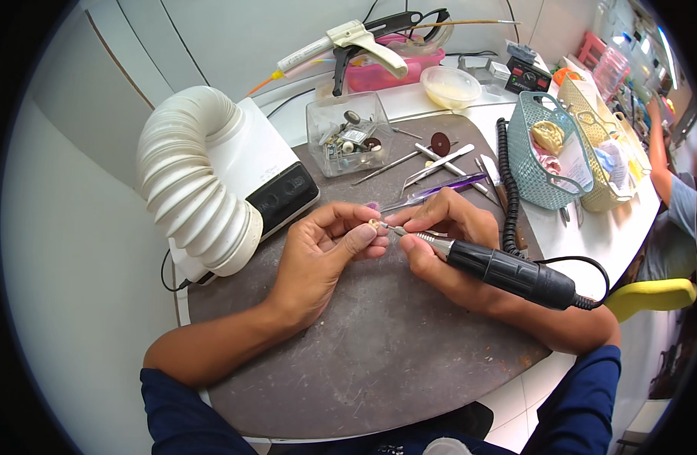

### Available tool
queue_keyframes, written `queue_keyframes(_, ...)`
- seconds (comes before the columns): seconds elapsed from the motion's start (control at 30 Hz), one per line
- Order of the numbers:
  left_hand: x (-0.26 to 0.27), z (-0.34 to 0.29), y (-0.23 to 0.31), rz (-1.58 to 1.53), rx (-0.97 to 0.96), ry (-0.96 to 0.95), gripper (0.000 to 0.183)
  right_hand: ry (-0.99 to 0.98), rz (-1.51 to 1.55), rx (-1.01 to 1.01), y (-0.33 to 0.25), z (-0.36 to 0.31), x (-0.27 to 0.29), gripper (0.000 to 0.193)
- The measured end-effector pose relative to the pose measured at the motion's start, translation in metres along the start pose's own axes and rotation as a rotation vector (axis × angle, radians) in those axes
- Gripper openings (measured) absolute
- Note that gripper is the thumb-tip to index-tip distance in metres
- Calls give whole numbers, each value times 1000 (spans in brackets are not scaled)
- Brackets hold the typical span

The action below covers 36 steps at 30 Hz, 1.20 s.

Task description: The person uses a rotary handpiece to grind and shape a small, light-colored dental prosthetic held in their left hand. They repeatedly rotate the object to work on different surfaces and occasionally pause to brush away debris with a small brush.

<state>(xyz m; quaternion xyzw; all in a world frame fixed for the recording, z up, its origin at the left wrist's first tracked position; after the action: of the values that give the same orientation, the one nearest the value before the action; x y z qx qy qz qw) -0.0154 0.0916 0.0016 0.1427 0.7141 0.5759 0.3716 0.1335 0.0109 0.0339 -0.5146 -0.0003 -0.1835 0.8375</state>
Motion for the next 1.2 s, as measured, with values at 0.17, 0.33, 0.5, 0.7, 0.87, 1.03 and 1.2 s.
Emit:
queue_keyframes(0.17, -2, 1, -1, -9, -5, -2, 19, 33, -5, 80, 1, 0, 0, 16)
queue_keyframes(0.33, -3, 1, 1, 4, -10, -8, 19, 22, 22, 47, -1, 0, -1, 17)
queue_keyframes(0.5, -3, 1, 0, 32, -21, -44, 19, 8, 22, 62, 3, 0, -2, 18)
queue_keyframes(0.7, -3, 1, -1, 32, -3, -38, 16, -13, 27, 26, 4, 0, -3, 17)
queue_keyframes(0.87, -3, 2, -1, 67, -42, -39, 18, -9, 7, 4, 2, 0, -3, 17)
queue_keyframes(1.03, -1, 2, -1, 69, -48, -31, 18, -12, 10, -4, 3, 1, -3, 16)
queue_keyframes(1.2, -2, 2, -2, 58, -41, -32, 18, 3, 19, 40, 2, 1, -2, 16)
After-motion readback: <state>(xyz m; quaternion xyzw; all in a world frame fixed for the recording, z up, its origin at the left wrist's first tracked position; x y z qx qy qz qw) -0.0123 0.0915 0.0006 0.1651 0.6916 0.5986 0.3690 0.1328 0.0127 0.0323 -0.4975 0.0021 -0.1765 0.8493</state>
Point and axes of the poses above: each hand's wrist, its own z-axis towards the middle knuckle, its own x-axis out of the back of the hand, y = z × x, the point moved 6 cm from there along z, towards the middle knuckle, and after that the axes turned 2 degrees about y, right-handed, at the moved point
